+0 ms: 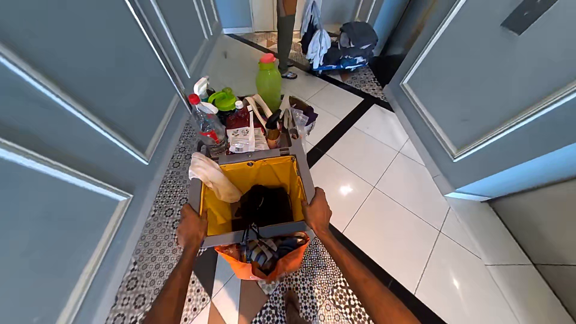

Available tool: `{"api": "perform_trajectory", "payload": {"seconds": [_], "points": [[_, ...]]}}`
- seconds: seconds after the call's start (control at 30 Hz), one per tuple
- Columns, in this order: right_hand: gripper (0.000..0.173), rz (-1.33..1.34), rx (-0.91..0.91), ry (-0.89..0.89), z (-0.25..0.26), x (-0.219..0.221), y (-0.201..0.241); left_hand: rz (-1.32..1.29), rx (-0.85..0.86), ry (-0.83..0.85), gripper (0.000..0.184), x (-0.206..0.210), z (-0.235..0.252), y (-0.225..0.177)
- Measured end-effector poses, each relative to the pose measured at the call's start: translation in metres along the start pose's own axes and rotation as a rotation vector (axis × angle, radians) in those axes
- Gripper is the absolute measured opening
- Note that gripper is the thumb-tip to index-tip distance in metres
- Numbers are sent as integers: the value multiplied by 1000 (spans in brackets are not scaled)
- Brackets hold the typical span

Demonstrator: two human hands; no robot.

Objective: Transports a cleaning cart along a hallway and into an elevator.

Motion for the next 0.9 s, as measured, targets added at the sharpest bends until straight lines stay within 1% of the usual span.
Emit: {"api": "perform_trajectory", "payload": {"seconds": [0.07, 0.13, 0.23, 0.33, 0.53, 0.6, 0.73, 0.9], "points": [[65, -11, -30, -46, 33, 5, 20, 15, -3, 1, 77, 3, 35, -22], [64, -18, -28, -49, 67, 11, 43, 22, 17, -4, 77, 4, 72, -45], [63, -27, 17, 11, 118, 17, 77, 38, 45, 7, 78, 7, 131, -78], [61, 2, 71, 27, 169, 26, 104, 48, 49, 18, 77, 9, 186, -112], [61, -17, 145, 11, 280, 41, 162, -19, 82, 36, 75, 14, 297, -183], [60, -38, 185, 9, 311, 48, 179, -43, 99, 55, 77, 20, 330, -200], [60, -57, 252, -7, 379, 53, 223, -17, 99, 64, 82, 25, 408, -247], [60, -51, 313, -31, 459, 65, 264, -16, 102, 50, 81, 35, 494, -299]]}}
Point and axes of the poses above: each hand's wrist, its own z-axis towards the middle knuckle, its own x-axis out of the palm, y = z × x, the point moved 6 cm from there along z, towards the middle knuckle, and after that the axes turned 3 degrees about -z, right-handed, at the moved point
